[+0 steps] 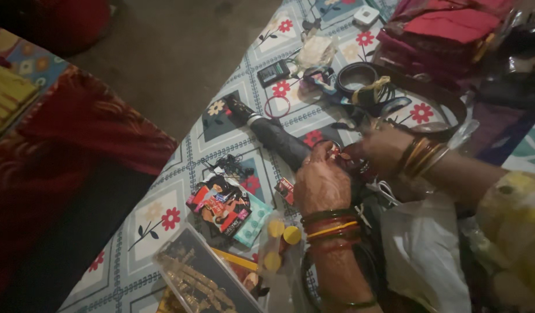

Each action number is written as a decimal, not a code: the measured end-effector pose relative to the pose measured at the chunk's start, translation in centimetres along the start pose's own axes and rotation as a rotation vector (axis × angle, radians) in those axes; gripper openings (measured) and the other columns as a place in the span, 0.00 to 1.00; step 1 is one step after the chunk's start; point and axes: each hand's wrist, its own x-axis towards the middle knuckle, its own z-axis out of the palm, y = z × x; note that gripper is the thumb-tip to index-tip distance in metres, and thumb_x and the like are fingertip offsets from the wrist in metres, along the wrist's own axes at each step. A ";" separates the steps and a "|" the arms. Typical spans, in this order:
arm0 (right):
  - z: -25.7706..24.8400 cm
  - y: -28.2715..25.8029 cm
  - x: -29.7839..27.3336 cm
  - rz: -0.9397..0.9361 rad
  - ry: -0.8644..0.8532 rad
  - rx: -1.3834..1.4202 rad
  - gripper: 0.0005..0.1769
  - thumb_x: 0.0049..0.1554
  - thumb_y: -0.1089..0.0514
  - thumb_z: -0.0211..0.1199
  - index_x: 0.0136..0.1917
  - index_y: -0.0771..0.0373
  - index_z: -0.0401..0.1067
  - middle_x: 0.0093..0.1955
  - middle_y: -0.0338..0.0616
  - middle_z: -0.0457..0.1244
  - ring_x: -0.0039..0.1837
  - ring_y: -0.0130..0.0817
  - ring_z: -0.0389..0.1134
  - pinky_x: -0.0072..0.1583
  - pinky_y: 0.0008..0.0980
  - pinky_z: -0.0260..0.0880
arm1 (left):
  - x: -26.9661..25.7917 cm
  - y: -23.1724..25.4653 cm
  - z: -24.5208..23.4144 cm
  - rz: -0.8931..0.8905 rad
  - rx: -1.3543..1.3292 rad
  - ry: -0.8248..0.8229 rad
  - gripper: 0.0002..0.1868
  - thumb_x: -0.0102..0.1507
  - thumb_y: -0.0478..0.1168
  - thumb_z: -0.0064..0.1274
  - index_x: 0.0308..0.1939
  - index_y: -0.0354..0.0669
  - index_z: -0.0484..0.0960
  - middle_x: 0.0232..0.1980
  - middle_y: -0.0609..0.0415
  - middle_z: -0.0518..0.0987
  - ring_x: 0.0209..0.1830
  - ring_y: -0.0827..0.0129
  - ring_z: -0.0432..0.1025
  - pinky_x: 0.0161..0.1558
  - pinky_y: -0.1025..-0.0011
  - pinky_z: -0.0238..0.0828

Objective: The person sits on a patterned floor covering and unpacks various items from plastic bags and boxes. They remove a black pouch, a small electronic device, and several boxes of bangles, placing them on the floor.

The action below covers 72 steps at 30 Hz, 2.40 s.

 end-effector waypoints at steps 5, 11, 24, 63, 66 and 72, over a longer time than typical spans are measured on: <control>2.0 -1.9 -1.0 0.023 0.066 0.003 0.18 0.50 0.44 0.67 0.55 0.38 0.76 0.66 0.23 0.65 0.70 0.37 0.61 0.68 0.49 0.60 | -0.3 -0.3 0.1 0.040 -0.033 0.044 0.15 0.63 0.40 0.48 0.53 0.53 0.83 0.50 0.45 0.83 0.50 0.45 0.76 0.50 0.50 0.72; 2.3 0.8 -0.6 0.433 0.087 0.013 0.18 0.55 0.36 0.62 0.58 0.35 0.76 0.64 0.28 0.67 0.72 0.38 0.62 0.71 0.62 0.55 | -0.7 -0.1 -0.1 0.051 -0.068 0.036 0.18 0.63 0.38 0.47 0.54 0.54 0.83 0.51 0.46 0.83 0.50 0.47 0.77 0.50 0.53 0.73; 2.6 1.9 6.3 0.153 0.537 0.129 0.18 0.49 0.45 0.64 0.52 0.51 0.77 0.56 0.46 0.68 0.61 0.51 0.69 0.60 0.53 0.67 | -1.0 0.1 1.9 0.224 -0.073 0.104 0.25 0.59 0.35 0.53 0.62 0.43 0.78 0.58 0.41 0.80 0.58 0.43 0.73 0.58 0.52 0.69; 3.6 2.9 -5.4 0.332 0.107 0.325 0.29 0.50 0.49 0.65 0.66 0.36 0.71 0.54 0.43 0.69 0.58 0.45 0.72 0.61 0.45 0.72 | -0.4 0.3 2.6 0.134 0.076 -0.095 0.12 0.61 0.50 0.57 0.40 0.49 0.88 0.49 0.47 0.84 0.54 0.52 0.77 0.56 0.54 0.72; 3.9 3.8 -6.2 0.393 0.176 0.182 0.25 0.50 0.48 0.65 0.62 0.39 0.72 0.54 0.43 0.69 0.60 0.46 0.71 0.61 0.46 0.71 | -0.9 1.2 1.7 0.154 0.058 -0.217 0.14 0.56 0.54 0.62 0.37 0.51 0.90 0.41 0.47 0.86 0.44 0.51 0.79 0.51 0.55 0.74; 5.6 5.4 -5.2 0.512 0.227 0.184 0.19 0.50 0.43 0.64 0.53 0.50 0.81 0.57 0.48 0.67 0.61 0.49 0.69 0.61 0.48 0.70 | -1.0 2.1 1.1 0.070 0.113 -0.209 0.23 0.58 0.62 0.61 0.39 0.49 0.88 0.44 0.45 0.84 0.46 0.47 0.78 0.51 0.53 0.73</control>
